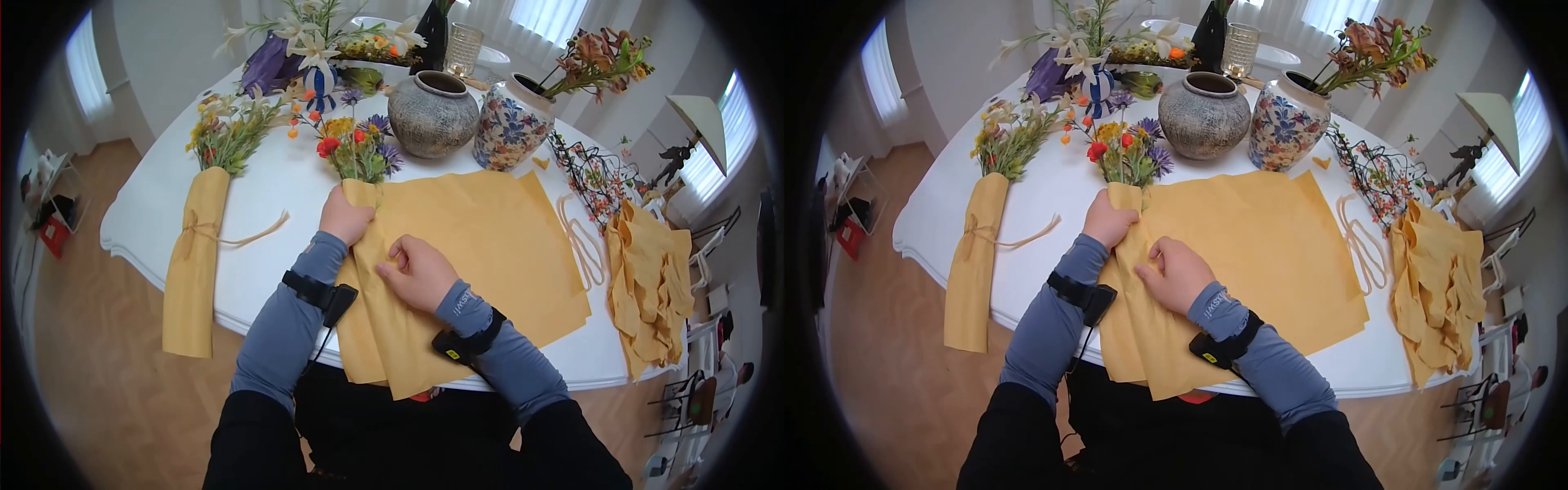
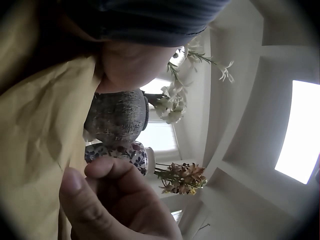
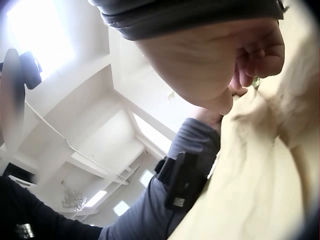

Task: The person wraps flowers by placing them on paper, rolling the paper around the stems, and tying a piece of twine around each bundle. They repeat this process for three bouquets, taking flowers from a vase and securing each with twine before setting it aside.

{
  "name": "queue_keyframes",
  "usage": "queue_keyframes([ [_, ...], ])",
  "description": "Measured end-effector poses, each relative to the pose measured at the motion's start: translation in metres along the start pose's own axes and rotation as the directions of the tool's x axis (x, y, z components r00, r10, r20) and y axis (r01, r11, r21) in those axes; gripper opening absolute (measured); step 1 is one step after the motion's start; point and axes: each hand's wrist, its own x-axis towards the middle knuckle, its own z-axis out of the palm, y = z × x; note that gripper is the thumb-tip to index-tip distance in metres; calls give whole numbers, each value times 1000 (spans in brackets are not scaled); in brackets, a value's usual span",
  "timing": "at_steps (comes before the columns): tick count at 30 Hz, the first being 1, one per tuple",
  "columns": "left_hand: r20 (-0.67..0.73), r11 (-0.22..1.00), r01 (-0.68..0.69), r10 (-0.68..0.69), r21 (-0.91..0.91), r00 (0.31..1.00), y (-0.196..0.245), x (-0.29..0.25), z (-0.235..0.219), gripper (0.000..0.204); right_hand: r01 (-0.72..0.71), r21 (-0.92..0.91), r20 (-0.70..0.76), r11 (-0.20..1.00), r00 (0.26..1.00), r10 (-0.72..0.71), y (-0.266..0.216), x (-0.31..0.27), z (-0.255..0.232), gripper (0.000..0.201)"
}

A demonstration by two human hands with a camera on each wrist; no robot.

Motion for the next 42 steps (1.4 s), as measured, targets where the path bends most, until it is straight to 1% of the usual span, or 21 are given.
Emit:
queue_keyframes([
  [6, -55, 984, -45, 55, 174, 997, 10, -9, 2, 52, 39, -119, 27, 992, 999, -36, -19, -21, 18, 62],
  [9, -58, 979, -37, 49, 203, 997, 13, -11, 3, 53, 54, -125, 17, 991, 999, -52, -14, -19, 20, 56],
  [12, -32, 992, -79, 83, 97, 996, 5, -7, 3, 52, 58, -80, 60, 995, 997, -53, -9, -15, 18, 48],
  [14, 72, 970, 4, 14, -244, 997, 15, -9, 1, 48, 41, -44, 113, 998, 993, -36, -4, -10, 17, 42],
  [15, 74, 970, 4, 15, -242, 997, 18, -10, 0, 48, 58, 56, 124, 997, 990, -64, 0, -8, 16, 40],
  [17, 222, 832, 161, -47, -531, 974, 23, -8, -3, 43, 74, 154, 131, 985, 987, -94, 11, -2, 18, 38],
  [18, 221, 832, 160, -46, -531, 974, 22, -7, -3, 43, 72, 231, 165, 970, 980, -112, 20, 3, 21, 34],
  [20, 316, 668, 272, -58, -693, 947, 23, -5, -5, 39, 68, 306, 197, 950, 971, -133, 18, 5, 16, 31],
  [21, 316, 668, 272, -57, -693, 947, 22, -5, -6, 39, 13, 454, 235, 891, 963, -134, 16, 4, 12, 30],
  [22, 399, 556, 346, -29, -755, 917, 27, -7, -9, 40, -49, 587, 272, 808, 952, -140, 11, 3, 8, 29],
  [23, 474, 435, 423, 11, -795, 880, 31, -9, -11, 42, -48, 587, 272, 808, 952, -141, 9, 3, 5, 29],
  [25, 476, 392, 419, 56, -819, 877, 35, -10, -13, 45, -157, 793, 340, 588, 916, -213, 7, 4, 2, 31],
  [26, 476, 348, 417, 100, -839, 874, 37, -10, -14, 47, -156, 794, 339, 587, 916, -214, 9, 5, 4, 31],
  [28, 472, 327, 406, 152, -853, 869, 41, -13, -18, 48, -216, 895, 344, 390, 891, -296, 15, 7, 8, 36],
  [29, 465, 303, 396, 204, -867, 861, 42, -13, -19, 49, -215, 896, 343, 389, 891, -297, 16, 7, 8, 36],
  [31, 474, 291, 406, 222, -866, 852, 39, -12, -19, 45, -339, 929, 369, 148, 820, -439, 16, 7, 6, 39],
  [34, 498, 302, 426, 227, -853, 837, 35, -15, -18, 40, -443, 893, 424, 74, 779, -461, 12, 1, 4, 40],
  [38, 536, 411, 432, 181, -803, 825, 32, -15, -19, 34, -476, 877, 457, 71, 779, -428, 15, 1, 10, 38],
  [39, 535, 411, 431, 181, -803, 825, 31, -14, -18, 34, -477, 870, 486, 127, 781, -392, 26, 5, 16, 38],
  [41, 447, 525, 322, 129, -788, 885, 31, -12, -16, 34, -479, 859, 512, 182, 783, -354, 20, 5, 8, 39],
  [42, 447, 524, 322, 127, -789, 886, 30, -11, -15, 34, -468, 823, 551, 322, 797, -247, 17, 4, 1, 43],
])
